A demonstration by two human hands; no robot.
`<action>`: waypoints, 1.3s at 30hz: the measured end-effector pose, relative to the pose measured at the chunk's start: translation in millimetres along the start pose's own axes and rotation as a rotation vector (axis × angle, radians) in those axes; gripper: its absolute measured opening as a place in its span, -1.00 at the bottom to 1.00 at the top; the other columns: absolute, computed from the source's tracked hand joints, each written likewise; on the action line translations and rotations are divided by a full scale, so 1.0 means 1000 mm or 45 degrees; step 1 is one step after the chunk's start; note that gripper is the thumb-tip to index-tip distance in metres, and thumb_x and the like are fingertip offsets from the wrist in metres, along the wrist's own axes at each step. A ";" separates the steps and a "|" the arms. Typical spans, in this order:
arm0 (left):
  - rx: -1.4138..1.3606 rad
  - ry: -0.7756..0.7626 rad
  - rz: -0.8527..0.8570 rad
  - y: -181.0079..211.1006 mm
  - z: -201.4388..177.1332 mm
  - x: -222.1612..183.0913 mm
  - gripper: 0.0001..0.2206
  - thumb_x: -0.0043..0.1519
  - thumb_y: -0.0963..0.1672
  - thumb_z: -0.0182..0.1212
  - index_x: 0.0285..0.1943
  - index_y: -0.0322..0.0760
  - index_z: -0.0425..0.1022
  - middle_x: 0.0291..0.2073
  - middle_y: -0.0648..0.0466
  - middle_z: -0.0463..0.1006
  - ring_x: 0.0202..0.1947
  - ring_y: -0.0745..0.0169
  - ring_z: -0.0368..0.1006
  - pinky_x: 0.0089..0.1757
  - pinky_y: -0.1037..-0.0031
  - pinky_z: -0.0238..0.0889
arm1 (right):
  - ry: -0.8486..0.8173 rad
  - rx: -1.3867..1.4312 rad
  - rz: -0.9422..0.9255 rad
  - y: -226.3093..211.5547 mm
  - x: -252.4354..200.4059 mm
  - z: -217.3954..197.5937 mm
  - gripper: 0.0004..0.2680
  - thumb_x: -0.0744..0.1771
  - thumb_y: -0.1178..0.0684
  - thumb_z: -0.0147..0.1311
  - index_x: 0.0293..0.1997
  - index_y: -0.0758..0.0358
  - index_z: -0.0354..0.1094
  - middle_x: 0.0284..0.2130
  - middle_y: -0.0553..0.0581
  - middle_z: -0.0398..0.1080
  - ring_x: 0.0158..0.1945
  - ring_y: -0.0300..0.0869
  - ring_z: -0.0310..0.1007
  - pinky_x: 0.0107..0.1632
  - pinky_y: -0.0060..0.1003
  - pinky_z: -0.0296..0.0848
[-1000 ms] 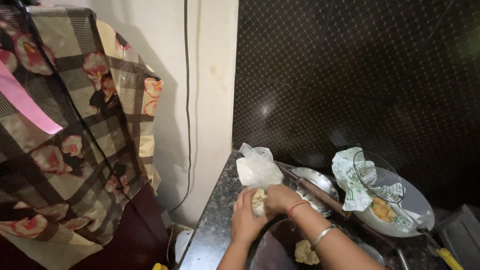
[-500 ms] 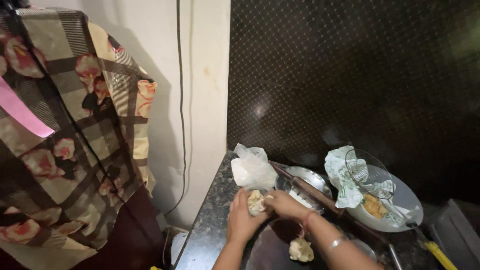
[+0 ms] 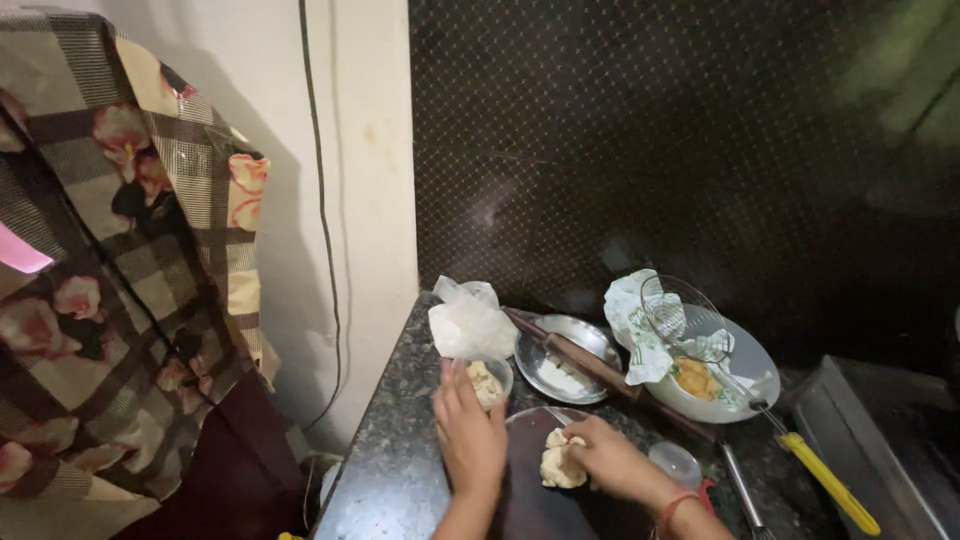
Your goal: Cutting dough into strips and frying them in a pan of oil.
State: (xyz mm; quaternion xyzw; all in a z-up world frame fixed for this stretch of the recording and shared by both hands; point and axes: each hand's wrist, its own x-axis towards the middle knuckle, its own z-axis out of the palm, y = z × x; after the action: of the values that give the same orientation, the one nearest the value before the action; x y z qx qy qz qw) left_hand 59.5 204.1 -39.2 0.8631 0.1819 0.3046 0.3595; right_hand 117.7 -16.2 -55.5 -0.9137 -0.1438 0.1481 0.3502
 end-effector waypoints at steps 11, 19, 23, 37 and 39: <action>-0.708 -0.523 -0.160 0.008 0.054 -0.066 -0.80 0.25 -0.08 0.24 -0.08 -0.22 0.70 -0.25 -0.09 0.70 -0.19 0.00 0.64 -0.06 0.29 0.38 | 0.301 -0.282 -0.263 -0.017 -0.037 0.013 -0.82 0.28 0.13 0.10 -0.05 0.23 0.41 -0.12 0.26 0.42 0.03 0.13 0.43 0.07 -0.13 0.39; -0.746 -0.643 -0.325 0.010 0.050 -0.068 -0.81 0.09 -0.11 0.37 -0.14 -0.16 0.74 -0.35 0.00 0.75 -0.30 0.16 0.70 -0.19 0.38 0.48 | 0.436 -0.087 -0.001 -0.027 -0.039 0.014 -0.74 0.14 0.14 0.28 -0.17 0.19 0.36 -0.16 0.20 0.47 -0.03 0.07 0.51 0.02 -0.14 0.50; -0.708 -0.524 -0.183 -0.003 0.074 -0.078 -0.76 0.12 -0.15 0.29 -0.04 -0.14 0.72 -0.24 -0.05 0.73 -0.18 0.05 0.67 -0.09 0.33 0.46 | 0.492 -0.118 0.008 -0.020 -0.030 0.029 -0.76 0.17 0.13 0.25 -0.15 0.16 0.33 -0.13 0.22 0.43 0.02 0.11 0.46 0.05 -0.11 0.43; -0.595 -0.508 -0.051 -0.002 0.061 -0.083 -0.71 0.26 -0.07 0.21 0.12 -0.17 0.61 -0.06 -0.12 0.63 0.02 -0.14 0.51 0.06 0.19 0.30 | 0.626 -0.249 -0.114 -0.047 -0.052 0.042 -0.75 0.24 0.18 0.09 0.01 0.12 0.38 -0.16 0.19 0.51 0.03 0.17 0.38 0.05 -0.02 0.37; -0.541 -0.430 -0.032 0.003 0.053 -0.084 -0.68 0.11 -0.08 0.38 0.04 -0.20 0.64 -0.12 -0.11 0.64 -0.02 -0.15 0.50 0.02 0.18 0.30 | 0.540 -0.130 -0.057 -0.033 -0.052 0.041 -0.59 0.22 0.23 0.10 0.22 0.02 0.41 -0.10 0.25 0.50 0.04 0.08 0.48 0.09 -0.17 0.45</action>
State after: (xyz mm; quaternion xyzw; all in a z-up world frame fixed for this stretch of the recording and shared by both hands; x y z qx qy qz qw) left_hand 31.8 130.1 -99.5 0.8045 0.0620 0.1832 0.5615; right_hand 49.6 13.3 -53.3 -0.9375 -0.0944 -0.0626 0.3290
